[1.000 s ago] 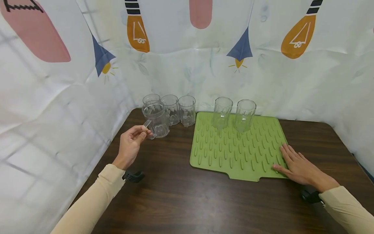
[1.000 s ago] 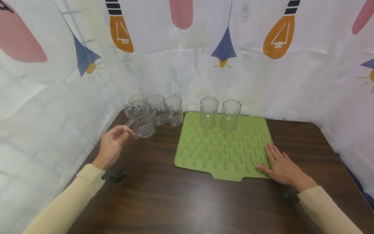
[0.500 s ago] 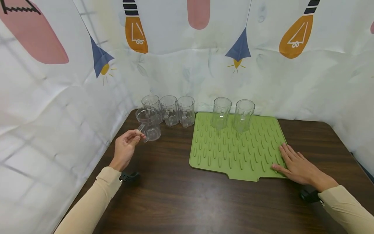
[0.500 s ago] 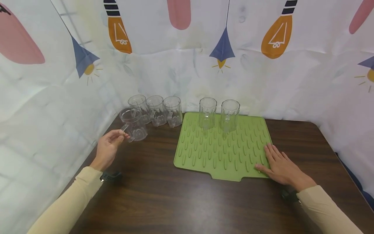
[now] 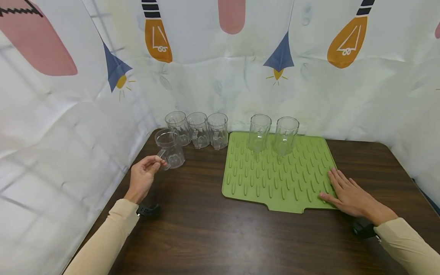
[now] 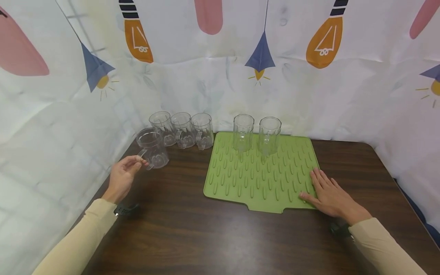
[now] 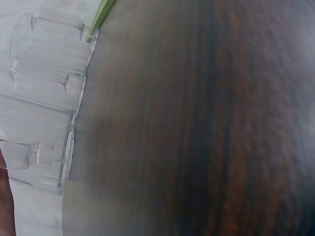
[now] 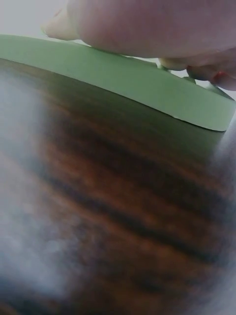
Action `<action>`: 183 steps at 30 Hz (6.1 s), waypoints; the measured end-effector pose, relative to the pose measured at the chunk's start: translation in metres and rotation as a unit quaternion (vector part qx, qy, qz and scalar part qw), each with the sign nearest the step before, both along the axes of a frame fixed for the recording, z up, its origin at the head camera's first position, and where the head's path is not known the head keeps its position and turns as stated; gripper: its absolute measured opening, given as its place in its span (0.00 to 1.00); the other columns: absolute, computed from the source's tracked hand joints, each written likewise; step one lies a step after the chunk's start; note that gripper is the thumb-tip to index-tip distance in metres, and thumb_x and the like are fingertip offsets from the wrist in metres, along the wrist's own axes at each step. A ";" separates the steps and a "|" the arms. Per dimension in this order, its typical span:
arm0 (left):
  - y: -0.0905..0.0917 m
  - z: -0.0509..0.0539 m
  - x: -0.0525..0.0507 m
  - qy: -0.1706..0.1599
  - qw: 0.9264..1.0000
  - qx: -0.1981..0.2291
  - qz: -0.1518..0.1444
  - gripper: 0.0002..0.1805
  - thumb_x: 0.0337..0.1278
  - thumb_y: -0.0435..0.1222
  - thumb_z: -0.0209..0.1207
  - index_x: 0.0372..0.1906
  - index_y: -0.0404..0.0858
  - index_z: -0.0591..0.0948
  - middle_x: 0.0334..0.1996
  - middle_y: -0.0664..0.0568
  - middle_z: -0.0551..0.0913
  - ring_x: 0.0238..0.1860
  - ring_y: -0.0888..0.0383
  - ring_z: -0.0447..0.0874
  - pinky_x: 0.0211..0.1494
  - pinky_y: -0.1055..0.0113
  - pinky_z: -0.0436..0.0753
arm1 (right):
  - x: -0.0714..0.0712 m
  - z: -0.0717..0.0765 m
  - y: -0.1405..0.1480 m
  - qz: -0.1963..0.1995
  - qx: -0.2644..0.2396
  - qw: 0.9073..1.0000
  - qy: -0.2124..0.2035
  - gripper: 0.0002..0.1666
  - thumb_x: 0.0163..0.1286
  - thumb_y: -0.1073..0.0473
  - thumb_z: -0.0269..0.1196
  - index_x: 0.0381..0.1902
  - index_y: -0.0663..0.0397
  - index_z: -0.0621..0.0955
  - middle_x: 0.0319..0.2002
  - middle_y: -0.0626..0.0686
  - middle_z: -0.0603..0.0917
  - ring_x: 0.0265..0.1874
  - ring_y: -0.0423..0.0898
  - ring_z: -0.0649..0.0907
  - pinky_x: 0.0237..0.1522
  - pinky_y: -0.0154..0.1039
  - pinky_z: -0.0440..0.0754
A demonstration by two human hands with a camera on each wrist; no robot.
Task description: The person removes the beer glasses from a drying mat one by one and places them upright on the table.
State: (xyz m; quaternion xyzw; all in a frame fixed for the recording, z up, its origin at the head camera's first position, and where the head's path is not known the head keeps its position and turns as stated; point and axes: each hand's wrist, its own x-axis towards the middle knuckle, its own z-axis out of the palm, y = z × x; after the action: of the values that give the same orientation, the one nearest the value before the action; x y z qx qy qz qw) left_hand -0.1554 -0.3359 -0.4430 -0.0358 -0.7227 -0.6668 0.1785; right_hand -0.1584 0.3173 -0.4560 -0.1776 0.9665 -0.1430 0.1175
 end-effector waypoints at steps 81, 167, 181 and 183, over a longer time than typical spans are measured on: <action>0.028 0.083 -0.011 0.074 0.993 0.075 0.051 0.22 0.64 0.28 0.67 0.60 0.22 0.81 0.46 0.56 0.93 0.51 0.63 0.91 0.59 0.77 0.85 | 0.004 0.002 -0.001 0.004 0.006 1.000 0.026 0.60 0.77 0.31 0.54 0.81 0.72 0.48 0.81 0.76 0.45 0.81 0.74 0.49 0.75 0.78 0.50; 0.371 0.002 -0.091 -0.089 0.986 0.000 -0.138 0.18 0.71 0.33 0.62 0.63 0.38 0.82 0.60 0.44 0.86 0.63 0.49 0.86 0.66 0.64 0.86 | 0.005 0.004 -0.006 -0.015 0.022 0.998 0.049 0.58 0.77 0.29 0.52 0.81 0.70 0.52 0.82 0.72 0.48 0.82 0.70 0.52 0.79 0.73 0.53; 0.376 -0.003 -0.102 -0.078 0.990 0.050 -0.102 0.13 0.67 0.27 0.63 0.54 0.35 0.85 0.52 0.41 0.90 0.56 0.48 0.90 0.59 0.69 0.89 | 0.004 0.008 -0.011 -0.013 0.029 0.998 0.062 0.58 0.77 0.29 0.52 0.80 0.70 0.53 0.82 0.72 0.50 0.81 0.70 0.54 0.79 0.72 0.56; 0.376 -0.003 -0.103 -0.077 0.990 0.053 -0.105 0.13 0.66 0.26 0.64 0.53 0.35 0.85 0.52 0.40 0.90 0.55 0.48 0.90 0.58 0.69 0.89 | 0.004 0.008 -0.011 -0.013 0.030 0.998 0.062 0.58 0.77 0.29 0.52 0.80 0.71 0.53 0.82 0.72 0.49 0.81 0.70 0.54 0.79 0.72 0.55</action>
State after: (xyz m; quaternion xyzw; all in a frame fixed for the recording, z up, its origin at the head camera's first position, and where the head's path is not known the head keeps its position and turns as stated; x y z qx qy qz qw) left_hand -0.2588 0.0405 -0.4457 -0.0503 -0.6898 -0.7202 0.0535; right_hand -0.1544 0.3063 -0.4479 -0.1701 0.9780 -0.1044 0.0609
